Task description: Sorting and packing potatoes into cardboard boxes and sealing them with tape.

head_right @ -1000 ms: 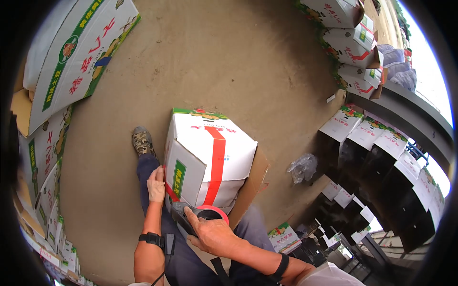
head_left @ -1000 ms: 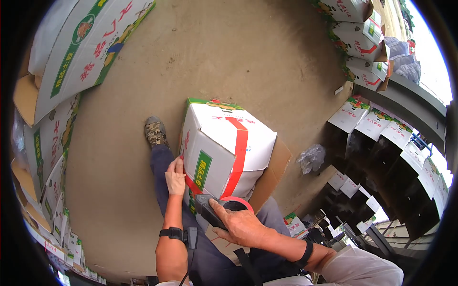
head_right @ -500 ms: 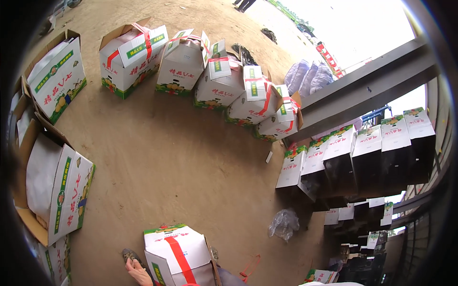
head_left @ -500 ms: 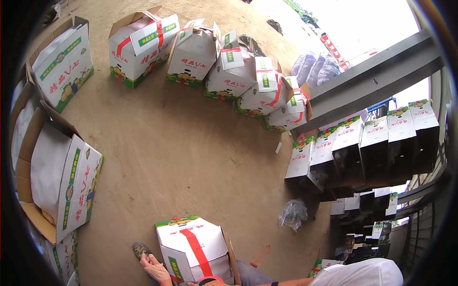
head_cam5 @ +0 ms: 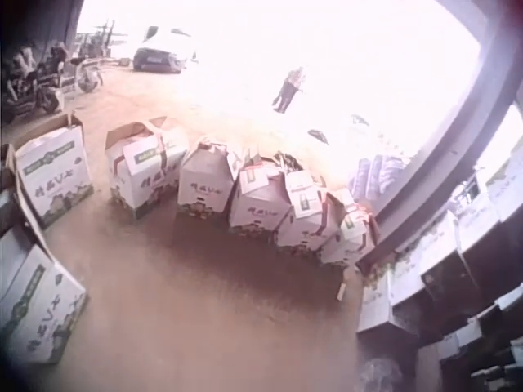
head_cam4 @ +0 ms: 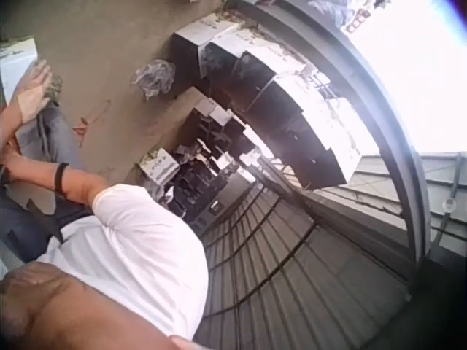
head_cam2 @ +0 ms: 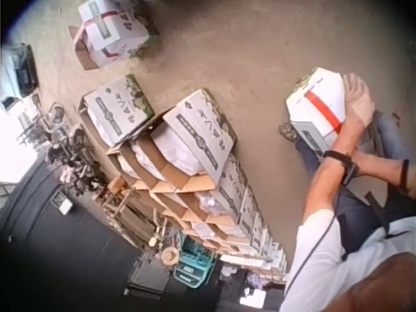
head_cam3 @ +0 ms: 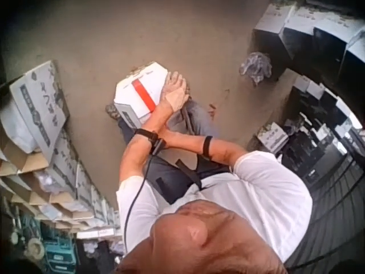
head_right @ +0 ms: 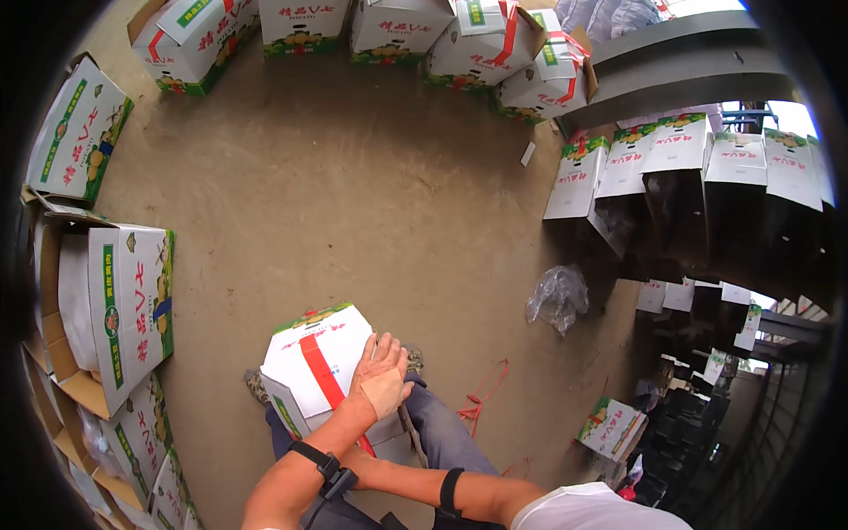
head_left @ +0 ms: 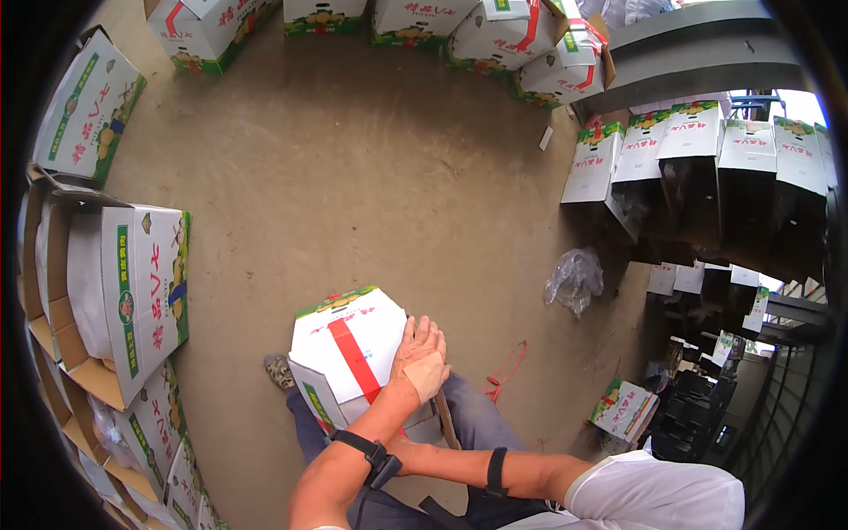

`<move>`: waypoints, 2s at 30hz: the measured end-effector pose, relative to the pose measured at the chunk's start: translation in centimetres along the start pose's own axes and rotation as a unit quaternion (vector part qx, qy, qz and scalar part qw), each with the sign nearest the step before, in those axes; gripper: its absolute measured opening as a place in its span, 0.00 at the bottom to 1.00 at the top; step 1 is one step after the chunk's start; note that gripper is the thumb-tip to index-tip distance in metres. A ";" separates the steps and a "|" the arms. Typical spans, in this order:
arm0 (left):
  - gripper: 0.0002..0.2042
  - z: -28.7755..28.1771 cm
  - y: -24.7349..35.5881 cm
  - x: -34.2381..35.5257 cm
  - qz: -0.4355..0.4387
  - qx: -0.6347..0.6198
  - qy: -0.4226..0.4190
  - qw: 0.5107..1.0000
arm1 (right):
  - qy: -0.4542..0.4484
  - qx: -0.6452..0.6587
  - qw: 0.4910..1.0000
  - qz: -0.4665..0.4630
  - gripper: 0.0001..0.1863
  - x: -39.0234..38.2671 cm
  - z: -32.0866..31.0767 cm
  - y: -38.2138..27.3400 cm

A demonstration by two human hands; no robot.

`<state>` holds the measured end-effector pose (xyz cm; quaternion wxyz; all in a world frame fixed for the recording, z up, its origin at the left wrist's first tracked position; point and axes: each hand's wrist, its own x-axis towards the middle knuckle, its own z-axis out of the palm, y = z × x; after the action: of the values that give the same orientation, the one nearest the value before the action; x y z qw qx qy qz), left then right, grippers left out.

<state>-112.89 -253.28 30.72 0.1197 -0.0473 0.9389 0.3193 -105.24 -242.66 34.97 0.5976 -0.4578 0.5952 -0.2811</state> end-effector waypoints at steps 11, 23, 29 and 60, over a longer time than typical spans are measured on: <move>0.42 1.2 -6.7 -3.8 -0.121 -0.023 -0.064 0.990 | -0.191 -0.068 0.975 0.090 0.42 -7.6 -11.3 1.1; 0.45 1.3 -5.9 -1.8 -0.130 -0.026 -0.077 0.988 | -0.099 -0.203 0.933 0.280 0.41 -13.7 -19.8 18.7; 0.45 0.7 -7.0 -3.0 -0.133 -0.009 -0.081 0.988 | 0.011 -0.199 0.930 0.310 0.33 -2.5 -11.4 21.8; 0.19 -9.6 1.5 -21.9 -0.257 -0.881 0.300 0.262 | -0.021 -0.184 0.983 0.018 0.39 4.2 -11.0 -22.6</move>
<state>-93.85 -257.71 44.58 -0.2103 -0.4545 -0.0118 0.8655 -110.62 -258.25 54.36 0.5204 -0.5553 0.6320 -0.1465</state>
